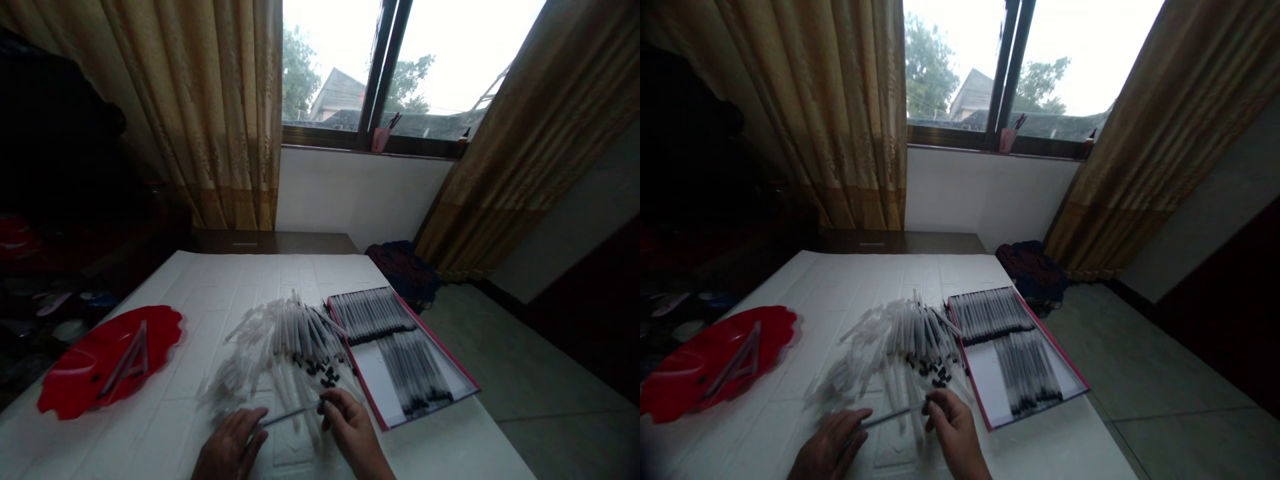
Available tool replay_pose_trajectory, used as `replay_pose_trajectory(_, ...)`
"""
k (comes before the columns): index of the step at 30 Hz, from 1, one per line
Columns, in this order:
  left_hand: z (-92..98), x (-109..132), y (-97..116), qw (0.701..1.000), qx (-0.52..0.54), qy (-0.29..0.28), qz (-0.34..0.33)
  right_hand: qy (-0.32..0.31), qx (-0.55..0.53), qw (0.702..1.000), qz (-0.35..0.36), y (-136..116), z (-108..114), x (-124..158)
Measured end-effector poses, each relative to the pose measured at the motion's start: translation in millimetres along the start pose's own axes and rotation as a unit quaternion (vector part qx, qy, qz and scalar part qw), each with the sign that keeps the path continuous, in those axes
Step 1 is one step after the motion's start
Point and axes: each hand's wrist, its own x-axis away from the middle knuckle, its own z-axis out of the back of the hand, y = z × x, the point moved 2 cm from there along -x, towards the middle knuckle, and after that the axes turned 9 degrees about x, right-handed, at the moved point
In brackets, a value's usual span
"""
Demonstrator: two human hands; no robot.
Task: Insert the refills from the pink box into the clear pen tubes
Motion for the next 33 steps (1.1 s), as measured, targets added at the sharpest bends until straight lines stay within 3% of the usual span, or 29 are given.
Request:
replay_pose_trajectory(5, -2.5, 5, -2, 0.999, 0.008, 0.048, 0.018, 0.007, -0.018, 1.000, -0.002, -2, 0, -1)
replay_pose_trajectory(21, -5.1, 9, -8, 1.000, 0.006, 0.016, 0.015, 0.014, -0.058, 0.997, -0.041, 8, 2, -5)
replay_pose_trajectory(29, -5.7, 13, -7, 0.999, 0.017, 0.029, 0.029, 0.026, -0.050, 0.997, -0.056, -2, 1, -1)
replay_pose_trajectory(33, -3.3, 8, -4, 0.999, 0.030, 0.009, 0.022, 0.025, -0.047, 0.997, -0.047, -2, 1, -1)
